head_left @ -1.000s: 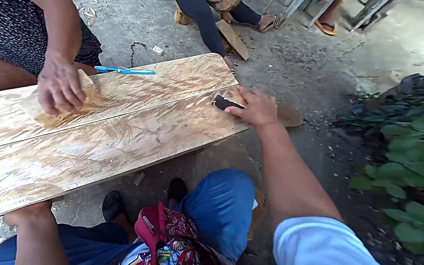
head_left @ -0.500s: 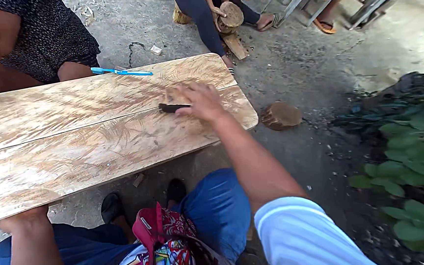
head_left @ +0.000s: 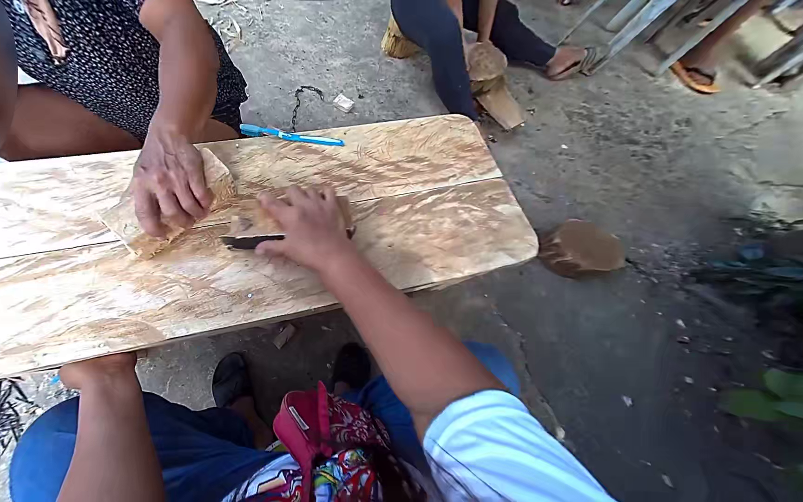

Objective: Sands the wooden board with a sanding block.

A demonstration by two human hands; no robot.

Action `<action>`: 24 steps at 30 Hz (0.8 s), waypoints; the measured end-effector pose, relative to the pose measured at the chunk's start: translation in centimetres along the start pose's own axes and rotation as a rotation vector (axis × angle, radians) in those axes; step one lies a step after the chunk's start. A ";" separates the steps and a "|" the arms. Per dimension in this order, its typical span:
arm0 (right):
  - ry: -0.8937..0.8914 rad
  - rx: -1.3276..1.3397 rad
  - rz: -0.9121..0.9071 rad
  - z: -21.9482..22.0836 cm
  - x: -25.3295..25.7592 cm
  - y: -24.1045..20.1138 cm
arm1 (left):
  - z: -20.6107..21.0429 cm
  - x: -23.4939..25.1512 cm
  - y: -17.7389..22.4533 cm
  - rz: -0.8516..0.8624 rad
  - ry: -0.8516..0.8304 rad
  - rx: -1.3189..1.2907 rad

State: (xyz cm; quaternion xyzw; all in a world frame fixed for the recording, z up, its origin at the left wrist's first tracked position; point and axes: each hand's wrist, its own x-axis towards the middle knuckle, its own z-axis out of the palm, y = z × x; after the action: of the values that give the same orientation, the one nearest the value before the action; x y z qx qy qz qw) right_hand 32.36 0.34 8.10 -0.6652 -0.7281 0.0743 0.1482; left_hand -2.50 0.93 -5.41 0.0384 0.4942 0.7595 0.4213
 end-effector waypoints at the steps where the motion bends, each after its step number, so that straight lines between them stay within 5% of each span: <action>1: -0.058 0.006 -0.008 0.0 0.3 -1.6 | -0.2 0.1 0.0 -0.002 0.003 0.009; 5: -0.050 -0.012 0.006 -1.8 -2.7 1.7 | -2.9 2.1 0.3 0.010 -0.144 0.119; 11: 0.012 -0.154 0.430 -8.0 -14.5 20.9 | 0.6 -1.2 0.5 0.001 -0.007 0.026; 14: 0.019 -0.174 0.564 -9.5 -17.5 24.9 | 0.5 -0.9 0.3 0.003 0.006 -0.002; 17: 0.046 -0.166 0.414 -8.0 -16.0 20.5 | 1.0 -1.0 0.1 0.009 0.027 -0.006; 20: 0.126 -0.101 0.097 -3.9 -12.6 11.2 | 0.9 -0.6 0.0 0.013 0.026 -0.017; 24: 0.040 0.014 -0.107 0.1 -9.0 -1.7 | 0.7 -0.6 -0.1 0.014 -0.004 -0.041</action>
State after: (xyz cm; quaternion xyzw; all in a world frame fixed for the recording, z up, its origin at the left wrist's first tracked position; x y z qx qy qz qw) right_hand 31.39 -8.70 7.50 -0.6255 -0.7590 0.0579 0.1710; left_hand -1.75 1.02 -4.91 0.0349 0.4774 0.7723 0.4177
